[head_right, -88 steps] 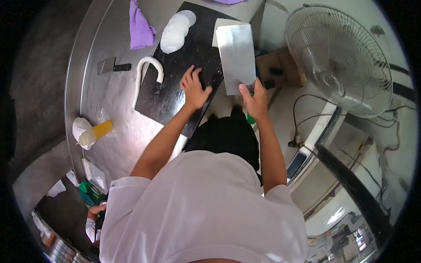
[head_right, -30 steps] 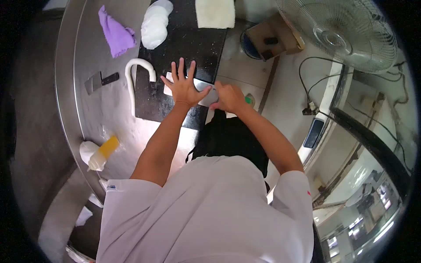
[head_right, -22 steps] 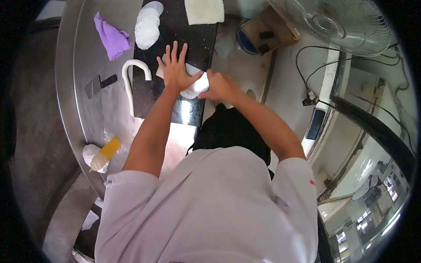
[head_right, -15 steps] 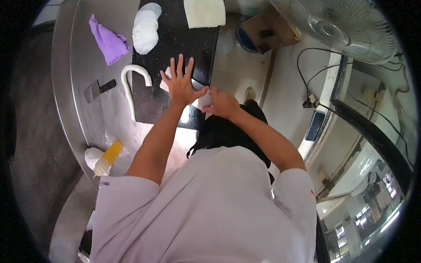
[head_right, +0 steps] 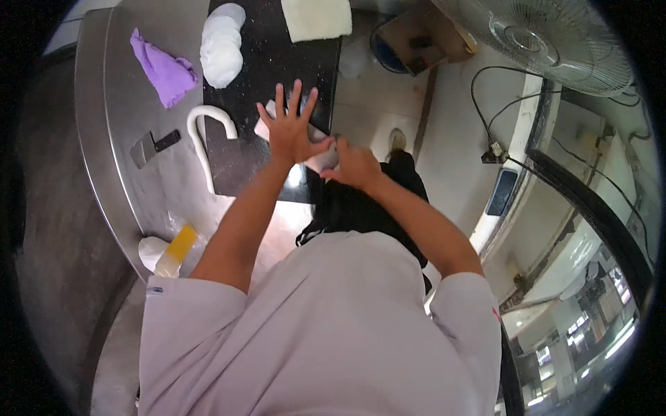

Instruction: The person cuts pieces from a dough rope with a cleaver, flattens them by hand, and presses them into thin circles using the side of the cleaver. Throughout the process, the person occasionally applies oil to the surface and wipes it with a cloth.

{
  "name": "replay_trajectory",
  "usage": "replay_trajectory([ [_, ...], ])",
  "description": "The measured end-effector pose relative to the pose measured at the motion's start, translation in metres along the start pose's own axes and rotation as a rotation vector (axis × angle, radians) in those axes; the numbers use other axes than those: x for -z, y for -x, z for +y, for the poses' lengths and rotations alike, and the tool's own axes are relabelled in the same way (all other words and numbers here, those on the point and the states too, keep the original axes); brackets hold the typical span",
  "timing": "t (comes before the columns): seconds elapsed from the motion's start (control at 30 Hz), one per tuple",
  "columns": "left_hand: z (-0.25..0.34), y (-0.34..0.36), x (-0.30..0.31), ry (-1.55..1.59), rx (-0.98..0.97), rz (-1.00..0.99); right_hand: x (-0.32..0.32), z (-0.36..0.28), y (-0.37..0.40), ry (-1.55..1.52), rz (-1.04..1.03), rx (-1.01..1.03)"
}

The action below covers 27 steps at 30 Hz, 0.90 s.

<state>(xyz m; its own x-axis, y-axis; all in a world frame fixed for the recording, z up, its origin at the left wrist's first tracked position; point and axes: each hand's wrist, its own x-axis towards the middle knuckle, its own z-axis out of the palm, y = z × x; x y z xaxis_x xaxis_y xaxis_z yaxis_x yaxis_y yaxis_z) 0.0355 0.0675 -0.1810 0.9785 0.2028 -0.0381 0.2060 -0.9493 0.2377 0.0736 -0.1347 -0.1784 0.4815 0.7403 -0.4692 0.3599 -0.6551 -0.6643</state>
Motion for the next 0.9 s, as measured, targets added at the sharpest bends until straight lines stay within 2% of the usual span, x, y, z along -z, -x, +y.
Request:
replay_trajectory([
  [0.1,-0.007,-0.019,0.008,-0.051,0.052,-0.022,0.03,-0.004,-0.03,0.122,0.005,0.071],
  [0.17,-0.018,-0.031,0.009,-0.008,0.08,0.096,0.041,-0.012,-0.051,0.125,0.003,0.094],
  [0.23,-0.018,-0.026,0.013,-0.056,0.1,0.036,0.05,-0.028,-0.054,0.101,-0.017,0.057],
  [0.33,-0.008,-0.004,0.005,-0.015,0.05,0.011,0.02,-0.004,-0.023,0.054,0.028,0.138],
  [0.37,-0.001,0.008,0.001,-0.003,0.04,-0.027,0.006,0.01,-0.013,0.005,0.089,0.221],
  [0.4,0.005,0.012,-0.002,0.001,0.044,-0.055,0.004,0.008,-0.008,0.0,0.099,0.201],
  [0.47,0.002,0.002,-0.004,0.018,-0.013,-0.012,0.007,0.004,-0.008,0.04,0.02,0.038],
  [0.6,-0.005,-0.024,0.0,-0.02,-0.013,-0.017,0.043,-0.007,-0.027,0.126,0.048,0.072],
  [0.67,-0.015,-0.037,-0.001,-0.033,0.069,0.117,0.059,-0.002,-0.061,0.113,0.046,0.122],
  [0.73,-0.018,-0.044,0.008,-0.06,0.097,0.076,0.049,-0.006,-0.056,0.074,0.029,0.167],
  [0.83,-0.015,-0.01,0.008,-0.044,-0.033,-0.042,0.023,-0.009,-0.024,0.027,-0.061,0.028],
  [0.9,-0.001,0.018,-0.007,0.007,-0.095,-0.03,-0.003,0.007,0.009,-0.004,-0.014,0.057],
])
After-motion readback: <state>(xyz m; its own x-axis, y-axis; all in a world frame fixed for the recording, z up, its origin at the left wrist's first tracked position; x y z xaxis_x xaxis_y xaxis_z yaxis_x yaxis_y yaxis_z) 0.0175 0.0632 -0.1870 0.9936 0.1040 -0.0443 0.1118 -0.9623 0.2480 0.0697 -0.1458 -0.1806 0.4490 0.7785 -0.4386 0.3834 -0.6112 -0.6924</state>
